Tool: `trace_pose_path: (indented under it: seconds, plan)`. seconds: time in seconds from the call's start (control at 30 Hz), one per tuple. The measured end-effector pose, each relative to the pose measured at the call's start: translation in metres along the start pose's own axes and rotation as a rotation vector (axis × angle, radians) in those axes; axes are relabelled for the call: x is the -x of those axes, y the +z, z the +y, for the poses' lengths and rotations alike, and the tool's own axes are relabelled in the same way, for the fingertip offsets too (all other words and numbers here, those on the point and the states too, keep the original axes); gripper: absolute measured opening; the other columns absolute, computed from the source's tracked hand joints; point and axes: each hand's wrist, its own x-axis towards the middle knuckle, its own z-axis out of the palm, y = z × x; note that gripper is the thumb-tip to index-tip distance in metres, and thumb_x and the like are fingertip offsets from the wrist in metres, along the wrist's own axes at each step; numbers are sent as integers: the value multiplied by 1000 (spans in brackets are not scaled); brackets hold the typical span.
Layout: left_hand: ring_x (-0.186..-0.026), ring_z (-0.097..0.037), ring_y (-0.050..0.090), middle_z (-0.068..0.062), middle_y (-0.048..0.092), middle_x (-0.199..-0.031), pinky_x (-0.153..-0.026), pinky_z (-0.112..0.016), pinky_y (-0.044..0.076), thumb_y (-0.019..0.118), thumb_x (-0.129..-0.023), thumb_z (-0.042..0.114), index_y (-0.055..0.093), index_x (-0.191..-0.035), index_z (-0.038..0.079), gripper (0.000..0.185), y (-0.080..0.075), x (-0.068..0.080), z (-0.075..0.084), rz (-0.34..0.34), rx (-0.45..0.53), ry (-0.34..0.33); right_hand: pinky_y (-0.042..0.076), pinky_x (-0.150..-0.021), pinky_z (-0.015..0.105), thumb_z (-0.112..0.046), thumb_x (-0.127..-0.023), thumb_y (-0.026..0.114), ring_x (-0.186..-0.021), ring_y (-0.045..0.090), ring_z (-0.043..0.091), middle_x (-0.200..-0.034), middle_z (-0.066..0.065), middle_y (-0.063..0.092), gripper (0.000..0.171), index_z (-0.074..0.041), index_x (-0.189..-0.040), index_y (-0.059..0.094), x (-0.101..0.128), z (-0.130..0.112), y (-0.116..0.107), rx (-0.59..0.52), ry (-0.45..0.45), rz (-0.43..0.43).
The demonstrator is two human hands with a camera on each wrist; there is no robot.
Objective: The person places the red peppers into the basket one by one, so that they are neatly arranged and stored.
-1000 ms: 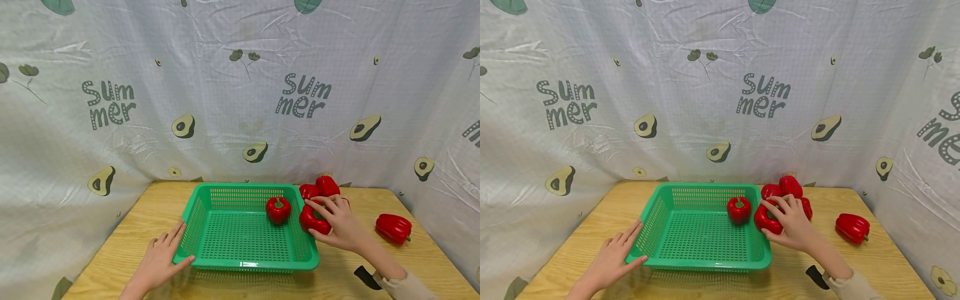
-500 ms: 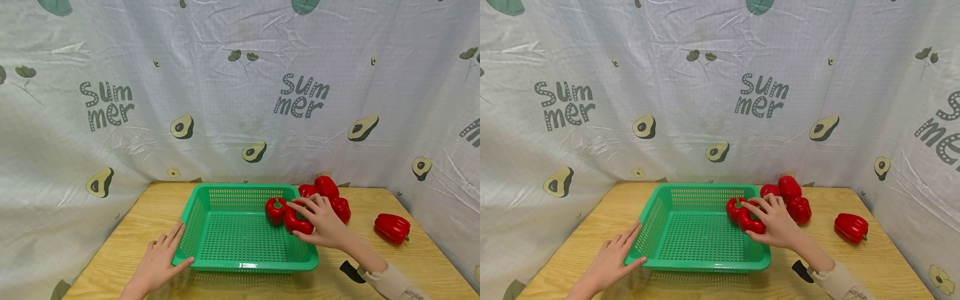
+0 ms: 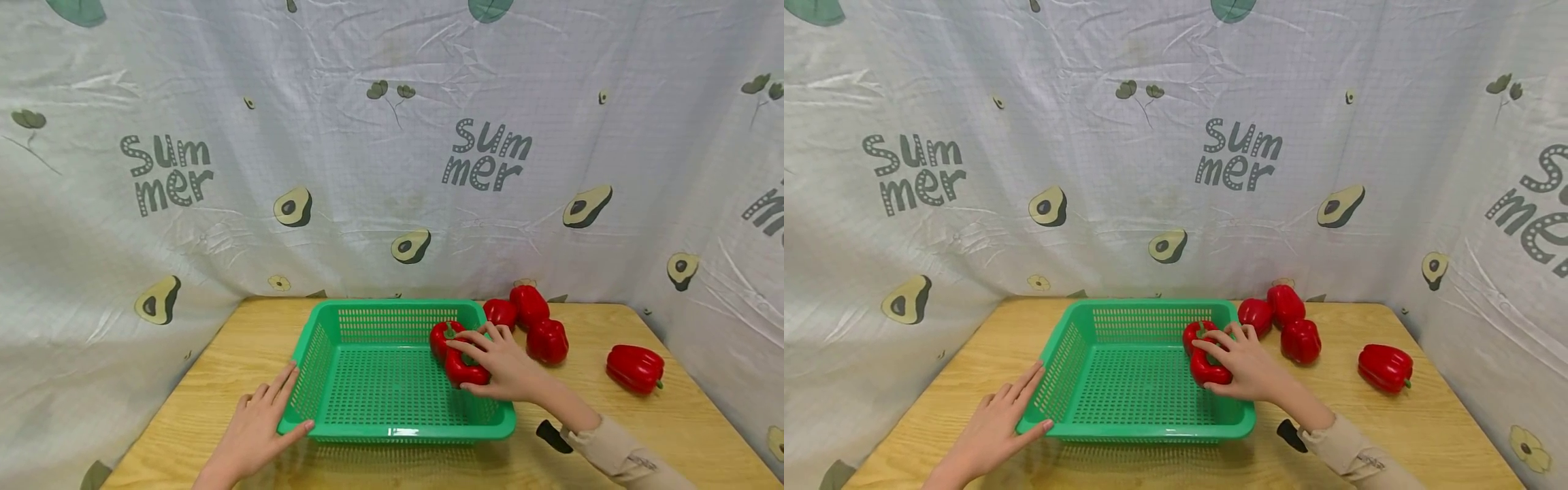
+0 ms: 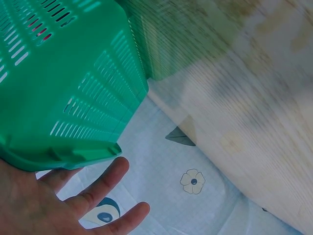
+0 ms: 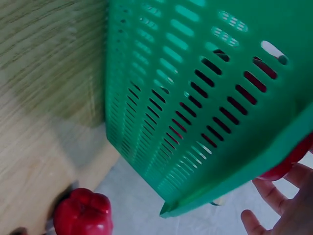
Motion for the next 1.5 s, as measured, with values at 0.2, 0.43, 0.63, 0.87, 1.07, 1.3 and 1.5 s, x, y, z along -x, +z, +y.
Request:
trace_pose_path:
  seconds: [0.2,0.43,0.63,0.87,1.07,1.3,1.5]
  plan:
    - [-104,-31,52,-5,34,-143,-74,-52,39,55,-78,58,36,-138,11,79,-1,-2,-1,3,-9,2,27,-77,38,-46,-69,69,-98,37,17,-119,0,54,63,-21,-125,52,-5,1,5,6,-12,-77]
    - [-102,-31,53,-6,35,-143,-73,-52,40,55,-77,58,36,-138,10,79,-1,-1,-1,5,-15,-2,29,-84,49,-44,-70,70,-104,35,22,-121,1,52,61,-23,-123,49,-8,-2,7,-9,23,-208]
    - [-103,-31,53,-6,35,-143,-74,-53,40,55,-78,58,36,-138,11,79,-1,0,0,2,-2,-11,30,-86,61,-40,-68,74,-111,38,34,-120,1,51,60,-24,-121,50,-13,-4,7,-33,39,-280]
    - [-103,-31,52,-6,35,-143,-74,-54,40,55,-78,58,36,-138,11,78,-1,0,2,-4,10,-18,29,-85,63,-37,-67,75,-112,38,37,-120,2,52,59,-23,-119,51,-18,-6,8,-42,63,-366]
    - [-103,-30,53,-5,35,-143,-74,-53,41,54,-78,58,36,-138,11,79,0,1,1,-13,14,-23,29,-80,53,-37,-66,76,-108,38,31,-119,0,53,59,-23,-117,51,-19,-9,13,-20,76,-409]
    - [-103,-30,53,-6,35,-143,-74,-53,40,54,-78,58,37,-137,10,78,1,1,1,-3,17,-20,29,-78,52,-37,-64,78,-109,38,32,-119,0,53,60,-24,-115,51,-20,-10,15,-4,82,-421]
    - [-102,-30,53,-5,35,-143,-73,-52,40,55,-77,58,37,-137,11,79,0,2,0,-7,8,-24,30,-80,56,-38,-64,78,-115,37,37,-123,1,52,61,-24,-116,50,-20,-10,14,-19,79,-440]
